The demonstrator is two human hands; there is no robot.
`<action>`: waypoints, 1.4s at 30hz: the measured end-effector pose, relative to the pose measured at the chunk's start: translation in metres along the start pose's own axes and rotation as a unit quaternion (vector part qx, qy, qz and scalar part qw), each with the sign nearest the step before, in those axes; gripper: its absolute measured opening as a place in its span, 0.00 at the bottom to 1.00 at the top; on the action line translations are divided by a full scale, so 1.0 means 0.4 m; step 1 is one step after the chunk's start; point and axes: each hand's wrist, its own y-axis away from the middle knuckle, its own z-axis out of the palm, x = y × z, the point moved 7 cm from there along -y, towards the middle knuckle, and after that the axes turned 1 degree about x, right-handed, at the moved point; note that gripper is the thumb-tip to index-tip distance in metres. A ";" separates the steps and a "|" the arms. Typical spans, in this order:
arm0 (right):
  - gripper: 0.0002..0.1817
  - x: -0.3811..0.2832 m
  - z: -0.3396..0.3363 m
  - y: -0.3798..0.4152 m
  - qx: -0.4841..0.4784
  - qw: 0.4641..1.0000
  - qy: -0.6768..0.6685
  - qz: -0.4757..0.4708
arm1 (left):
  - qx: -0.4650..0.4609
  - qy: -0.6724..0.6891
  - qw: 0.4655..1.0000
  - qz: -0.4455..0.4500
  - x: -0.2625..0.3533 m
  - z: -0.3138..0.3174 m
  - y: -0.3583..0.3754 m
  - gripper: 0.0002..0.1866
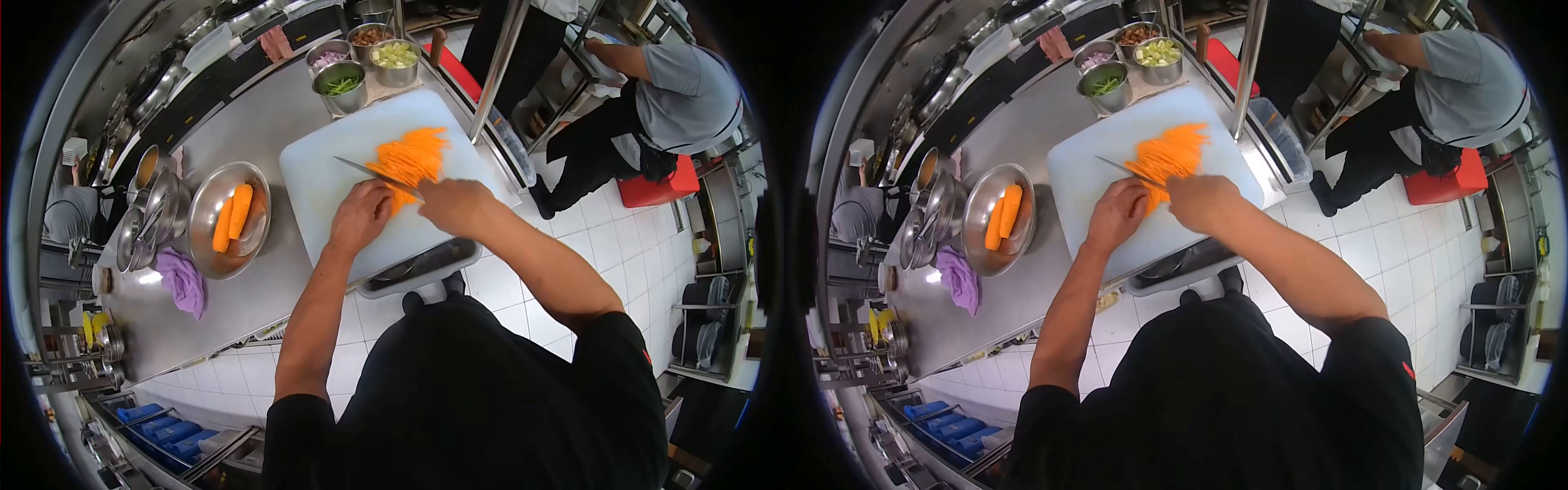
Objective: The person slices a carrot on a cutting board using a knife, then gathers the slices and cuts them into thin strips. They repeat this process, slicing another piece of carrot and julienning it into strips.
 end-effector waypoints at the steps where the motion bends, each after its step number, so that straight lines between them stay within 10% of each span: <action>1: 0.17 0.011 0.017 0.016 0.004 1.000 -0.002 0.000 | 0.002 0.001 1.000 0.003 -0.002 0.001 0.000 0.07; 42: 0.18 0.006 0.060 -0.033 0.001 0.999 -0.032 0.013 | 0.010 -0.031 0.999 0.024 0.006 -0.002 0.006 0.09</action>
